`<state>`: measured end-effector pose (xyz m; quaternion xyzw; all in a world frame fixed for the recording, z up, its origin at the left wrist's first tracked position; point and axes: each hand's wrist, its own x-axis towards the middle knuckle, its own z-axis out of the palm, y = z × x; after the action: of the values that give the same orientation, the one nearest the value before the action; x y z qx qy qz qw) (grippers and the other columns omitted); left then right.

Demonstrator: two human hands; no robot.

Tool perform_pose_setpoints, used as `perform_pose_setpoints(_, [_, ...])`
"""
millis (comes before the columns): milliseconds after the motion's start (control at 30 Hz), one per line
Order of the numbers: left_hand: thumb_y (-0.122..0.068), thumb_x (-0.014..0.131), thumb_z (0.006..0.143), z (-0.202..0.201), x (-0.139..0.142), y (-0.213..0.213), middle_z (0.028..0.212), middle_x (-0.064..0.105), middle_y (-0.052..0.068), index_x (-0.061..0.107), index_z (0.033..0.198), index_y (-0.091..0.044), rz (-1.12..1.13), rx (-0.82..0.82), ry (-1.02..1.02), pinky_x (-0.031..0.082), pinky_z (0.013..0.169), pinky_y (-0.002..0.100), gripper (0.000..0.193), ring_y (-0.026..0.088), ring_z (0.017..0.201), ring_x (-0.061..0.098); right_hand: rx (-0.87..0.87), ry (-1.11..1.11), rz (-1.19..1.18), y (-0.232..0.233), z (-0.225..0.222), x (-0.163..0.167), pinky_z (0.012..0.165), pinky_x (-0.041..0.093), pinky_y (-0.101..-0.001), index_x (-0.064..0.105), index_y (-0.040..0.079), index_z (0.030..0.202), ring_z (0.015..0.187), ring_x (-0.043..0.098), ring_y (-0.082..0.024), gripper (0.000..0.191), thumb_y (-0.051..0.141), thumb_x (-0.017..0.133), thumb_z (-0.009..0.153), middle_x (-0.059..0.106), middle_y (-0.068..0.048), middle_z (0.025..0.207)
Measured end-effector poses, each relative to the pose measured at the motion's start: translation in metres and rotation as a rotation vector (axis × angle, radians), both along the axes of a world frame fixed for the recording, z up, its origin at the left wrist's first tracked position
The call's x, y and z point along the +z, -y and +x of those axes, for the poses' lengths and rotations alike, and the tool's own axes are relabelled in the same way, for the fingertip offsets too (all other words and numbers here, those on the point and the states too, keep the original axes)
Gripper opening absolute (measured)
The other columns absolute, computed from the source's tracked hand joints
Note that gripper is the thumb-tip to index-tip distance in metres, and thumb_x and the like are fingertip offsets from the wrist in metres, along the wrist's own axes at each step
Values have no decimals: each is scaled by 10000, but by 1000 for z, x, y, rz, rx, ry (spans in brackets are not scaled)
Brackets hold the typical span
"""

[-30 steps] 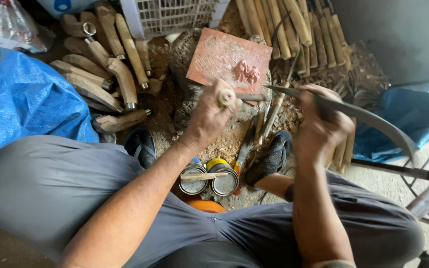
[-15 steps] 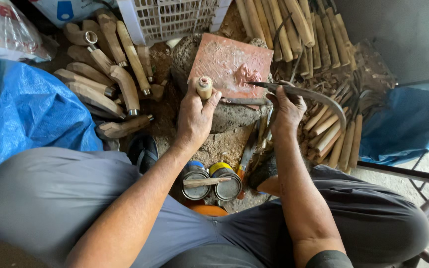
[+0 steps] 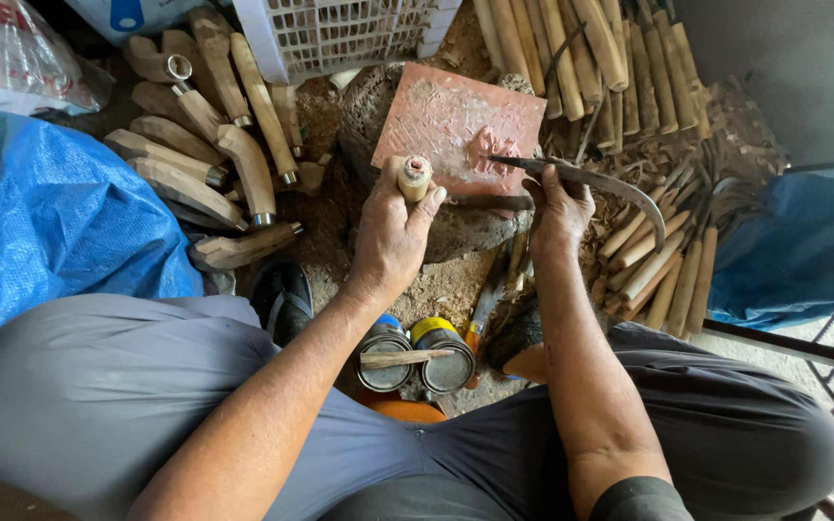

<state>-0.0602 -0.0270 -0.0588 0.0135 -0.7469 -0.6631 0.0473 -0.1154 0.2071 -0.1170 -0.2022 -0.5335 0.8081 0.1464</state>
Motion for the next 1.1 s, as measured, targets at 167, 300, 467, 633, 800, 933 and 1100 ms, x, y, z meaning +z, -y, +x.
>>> perform_pose_setpoints(167, [-126,678,1006,-1,0,0,966,645,97,509,1068,-56,-2,2,-16,540,851,389,192,248,905,665,-16,46,34,-2,0,-3,744,670,-383,691,-3,1051,881,745,-245,111,-16,740,952,736,-110,1006])
perform_pose_setpoints(300, [-122,673,1002,-2,1,-1,961,647,98,513,1076,-55,17,3,1,543,849,387,189,242,898,664,10,54,24,-3,2,-3,734,671,-391,680,-9,1057,856,762,-262,131,-3,736,939,741,-124,987])
perform_pose_setpoints(467, [-132,671,1012,0,2,-1,985,647,99,510,1080,-51,-17,-6,-15,544,854,388,193,234,921,667,31,110,36,-5,8,0,764,672,-369,693,-9,1053,860,752,-257,128,1,750,939,757,-133,976])
perform_pose_setpoints(633, [-149,674,1012,1,1,0,1013,640,114,510,1082,-52,-54,-21,-5,534,854,399,204,253,953,661,-27,96,61,-9,8,2,773,682,-361,691,-1,1025,892,767,-242,102,11,746,939,768,-123,983])
perform_pose_setpoints(800, [-145,682,1004,2,1,-1,1005,639,127,508,1083,-50,-43,-15,-24,530,866,410,213,265,944,657,6,42,57,-10,6,-1,762,663,-355,690,0,1030,865,758,-247,103,18,746,946,765,-131,997])
perform_pose_setpoints(933, [-136,682,1000,2,2,0,1004,638,128,507,1089,-49,-30,-16,-14,528,859,408,215,269,934,656,-16,31,43,-10,5,-3,748,676,-381,686,-2,1015,843,757,-250,112,9,758,930,748,-125,969])
perform_pose_setpoints(1100, [-147,682,1004,2,0,0,1007,639,125,500,1092,-58,-28,-21,-1,536,844,412,221,267,931,663,-55,-30,29,-8,5,-4,758,673,-382,688,1,1033,875,745,-229,141,-11,776,924,744,-110,992])
